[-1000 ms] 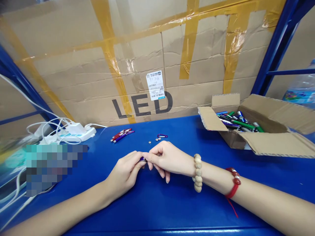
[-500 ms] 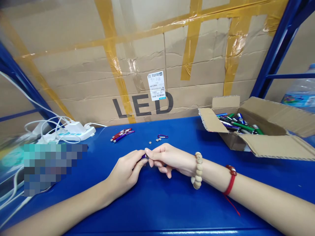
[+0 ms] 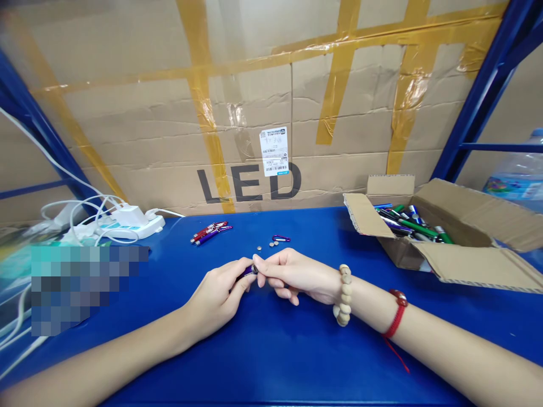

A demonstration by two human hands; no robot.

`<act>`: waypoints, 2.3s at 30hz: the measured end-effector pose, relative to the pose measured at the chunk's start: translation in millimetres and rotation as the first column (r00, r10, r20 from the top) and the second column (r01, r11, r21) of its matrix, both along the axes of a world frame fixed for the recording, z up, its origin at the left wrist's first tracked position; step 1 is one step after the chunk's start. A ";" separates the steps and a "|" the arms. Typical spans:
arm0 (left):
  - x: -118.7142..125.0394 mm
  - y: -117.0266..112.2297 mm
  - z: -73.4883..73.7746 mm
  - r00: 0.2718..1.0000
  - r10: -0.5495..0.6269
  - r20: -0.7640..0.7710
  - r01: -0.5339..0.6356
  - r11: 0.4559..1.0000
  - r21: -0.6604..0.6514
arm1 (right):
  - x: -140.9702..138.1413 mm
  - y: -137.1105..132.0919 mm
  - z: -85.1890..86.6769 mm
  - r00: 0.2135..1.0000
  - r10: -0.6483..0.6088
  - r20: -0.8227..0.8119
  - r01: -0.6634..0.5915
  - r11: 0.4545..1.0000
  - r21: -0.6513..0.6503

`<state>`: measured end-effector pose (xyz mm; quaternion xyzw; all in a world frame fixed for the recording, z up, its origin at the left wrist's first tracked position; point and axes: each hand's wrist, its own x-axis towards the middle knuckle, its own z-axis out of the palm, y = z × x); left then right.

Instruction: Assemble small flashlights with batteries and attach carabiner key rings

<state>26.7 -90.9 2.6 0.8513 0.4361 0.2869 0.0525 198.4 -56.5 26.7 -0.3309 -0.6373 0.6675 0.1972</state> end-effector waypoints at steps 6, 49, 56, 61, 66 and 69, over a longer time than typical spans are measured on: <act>-3.8 -1.0 -3.3 0.998 -0.065 -0.026 0.065 0.998 0.023 | 0.2 -2.0 -2.1 0.996 0.007 0.092 -0.016 0.995 0.098; -4.0 -2.4 3.1 0.995 -0.056 0.083 0.064 0.993 -0.096 | 11.5 9.8 2.7 0.988 -0.153 -0.001 0.054 0.343 0.938; -6.6 -2.6 -2.3 0.985 -0.160 -0.068 0.160 0.987 -0.014 | 15.4 5.4 -3.2 0.980 -0.175 0.092 -0.049 0.233 0.971; -8.2 -5.5 -2.3 0.982 -0.166 -0.090 0.166 0.986 -0.008 | 11.7 2.8 -8.4 0.989 -0.145 0.011 0.024 0.237 0.971; -9.7 -6.4 -2.5 0.989 -0.139 -0.057 0.138 0.990 -0.025 | 0.1 -2.4 -12.2 0.970 -0.205 -0.131 0.207 0.414 0.886; -9.7 -6.0 -3.5 0.991 -0.113 -0.068 0.113 0.994 -0.013 | -5.0 -5.5 -11.7 0.952 -0.305 -0.015 0.230 0.685 0.691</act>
